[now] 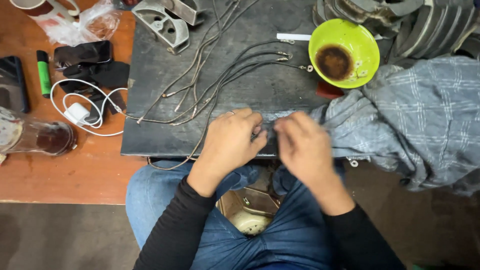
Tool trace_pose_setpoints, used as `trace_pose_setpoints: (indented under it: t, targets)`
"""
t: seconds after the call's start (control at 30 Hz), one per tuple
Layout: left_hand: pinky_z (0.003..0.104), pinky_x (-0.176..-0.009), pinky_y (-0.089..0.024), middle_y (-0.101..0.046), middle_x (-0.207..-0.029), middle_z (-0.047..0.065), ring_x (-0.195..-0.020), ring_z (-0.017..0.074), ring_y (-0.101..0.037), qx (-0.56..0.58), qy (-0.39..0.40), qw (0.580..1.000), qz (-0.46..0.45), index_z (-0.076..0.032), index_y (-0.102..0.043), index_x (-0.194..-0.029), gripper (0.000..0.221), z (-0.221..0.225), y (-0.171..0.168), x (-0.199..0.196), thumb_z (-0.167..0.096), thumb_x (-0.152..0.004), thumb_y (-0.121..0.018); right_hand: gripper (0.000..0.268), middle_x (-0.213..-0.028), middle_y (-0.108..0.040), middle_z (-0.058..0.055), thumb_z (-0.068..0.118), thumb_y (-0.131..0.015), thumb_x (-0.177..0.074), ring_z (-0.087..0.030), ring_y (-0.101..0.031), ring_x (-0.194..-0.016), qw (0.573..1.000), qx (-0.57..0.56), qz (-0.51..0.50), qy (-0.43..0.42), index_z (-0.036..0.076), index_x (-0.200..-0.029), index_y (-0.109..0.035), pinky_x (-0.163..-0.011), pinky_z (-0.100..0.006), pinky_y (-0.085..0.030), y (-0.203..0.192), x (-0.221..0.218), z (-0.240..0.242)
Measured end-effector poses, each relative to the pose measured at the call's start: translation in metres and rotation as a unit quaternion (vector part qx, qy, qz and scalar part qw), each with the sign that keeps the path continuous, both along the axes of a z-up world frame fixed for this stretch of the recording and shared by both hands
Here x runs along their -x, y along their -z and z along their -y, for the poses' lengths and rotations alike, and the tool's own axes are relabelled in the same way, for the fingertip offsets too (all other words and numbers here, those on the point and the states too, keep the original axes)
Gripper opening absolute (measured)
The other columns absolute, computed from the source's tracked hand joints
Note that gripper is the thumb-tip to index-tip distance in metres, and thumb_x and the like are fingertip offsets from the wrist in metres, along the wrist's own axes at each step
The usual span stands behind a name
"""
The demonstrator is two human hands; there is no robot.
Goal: Preparing electrical wires by dipping the ends into a cleaning solution and wiping them with a cloth at a workbench.
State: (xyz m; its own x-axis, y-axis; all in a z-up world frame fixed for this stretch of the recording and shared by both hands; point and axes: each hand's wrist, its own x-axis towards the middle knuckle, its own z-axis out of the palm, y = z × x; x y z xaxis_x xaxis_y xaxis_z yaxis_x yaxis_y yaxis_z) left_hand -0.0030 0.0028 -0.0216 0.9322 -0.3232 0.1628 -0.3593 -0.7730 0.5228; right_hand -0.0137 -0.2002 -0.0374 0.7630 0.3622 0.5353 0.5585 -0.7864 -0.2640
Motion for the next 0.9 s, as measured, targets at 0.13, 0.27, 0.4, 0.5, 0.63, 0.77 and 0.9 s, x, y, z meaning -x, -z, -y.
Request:
trace_pose_setpoints:
  t: [0.13, 0.27, 0.4, 0.5, 0.63, 0.77, 0.9]
  targets:
    - [0.045, -0.073, -0.056, -0.064, -0.074, 0.003, -0.081, 0.0323, -0.072, 0.003, 0.000, 1.000, 0.020, -0.017, -0.067, -0.082, 0.018, 0.000, 0.004, 0.001, -0.032, -0.087, -0.074, 0.005, -0.092, -0.067, -0.004, 0.013, -0.072, -0.099, -0.033, -0.073, -0.089, 0.999, 0.014, -0.001, 0.034, 0.015, -0.095, -0.074, -0.075, -0.041, -0.058, 0.000, -0.011, 0.044]
    - [0.045, -0.073, -0.056, -0.064, -0.074, 0.004, -0.080, 0.0329, -0.072, 0.008, 0.007, 0.999, 0.036, -0.016, -0.068, -0.085, 0.018, 0.003, 0.000, 0.003, -0.033, -0.087, -0.075, 0.003, -0.090, -0.064, -0.006, 0.012, -0.073, -0.094, -0.035, -0.071, -0.082, 0.997, 0.045, 0.002, 0.068, 0.013, -0.095, -0.074, -0.071, -0.044, -0.057, 0.000, -0.007, 0.024]
    - [0.044, -0.075, -0.056, -0.064, -0.079, 0.003, -0.083, 0.0316, -0.073, -0.010, 0.019, 0.998, 0.065, -0.017, -0.070, -0.093, 0.015, 0.014, 0.009, 0.002, -0.030, -0.088, -0.073, 0.006, -0.087, -0.062, -0.004, 0.016, -0.071, -0.089, -0.033, -0.070, -0.078, 0.997, 0.067, 0.009, 0.042, 0.015, -0.094, -0.074, -0.068, -0.044, -0.056, 0.006, 0.000, -0.010]
    - [0.042, -0.074, -0.056, -0.064, -0.078, 0.003, -0.081, 0.0306, -0.072, 0.006, 0.020, 0.998, 0.060, -0.015, -0.071, -0.093, 0.013, 0.012, 0.009, 0.003, -0.028, -0.092, -0.071, 0.003, -0.091, -0.065, -0.001, 0.016, -0.071, -0.095, -0.031, -0.072, -0.083, 1.000, 0.019, 0.004, 0.016, 0.017, -0.093, -0.073, -0.072, -0.040, -0.058, -0.001, -0.005, 0.005]
    - [0.043, -0.074, -0.056, -0.064, -0.078, 0.005, -0.082, 0.0320, -0.072, 0.021, 0.020, 0.998, 0.060, -0.014, -0.072, -0.092, 0.014, 0.011, 0.012, 0.004, -0.027, -0.093, -0.070, 0.004, -0.089, -0.064, -0.002, 0.015, -0.073, -0.094, -0.032, -0.071, -0.084, 0.997, 0.039, -0.022, 0.061, 0.019, -0.095, -0.074, -0.074, -0.042, -0.057, 0.000, -0.006, 0.055]
    - [0.044, -0.073, -0.056, -0.063, -0.075, 0.005, -0.079, 0.0328, -0.072, 0.019, 0.019, 0.998, 0.050, -0.014, -0.070, -0.088, 0.015, 0.013, 0.009, 0.003, -0.028, -0.092, -0.071, 0.003, -0.090, -0.062, -0.002, 0.015, -0.072, -0.094, -0.032, -0.070, -0.082, 0.995, 0.056, 0.003, 0.079, 0.018, -0.094, -0.073, -0.071, -0.042, -0.056, 0.004, -0.004, 0.032]
    - [0.044, -0.072, -0.056, -0.063, -0.074, 0.005, -0.079, 0.0328, -0.072, 0.014, 0.020, 0.999, 0.045, -0.014, -0.071, -0.087, 0.014, 0.012, 0.006, 0.001, -0.027, -0.091, -0.071, 0.003, -0.093, -0.064, -0.003, 0.013, -0.071, -0.092, -0.031, -0.070, -0.084, 0.998, 0.053, 0.021, 0.019, 0.015, -0.093, -0.072, -0.072, -0.043, -0.056, 0.005, 0.001, -0.004]
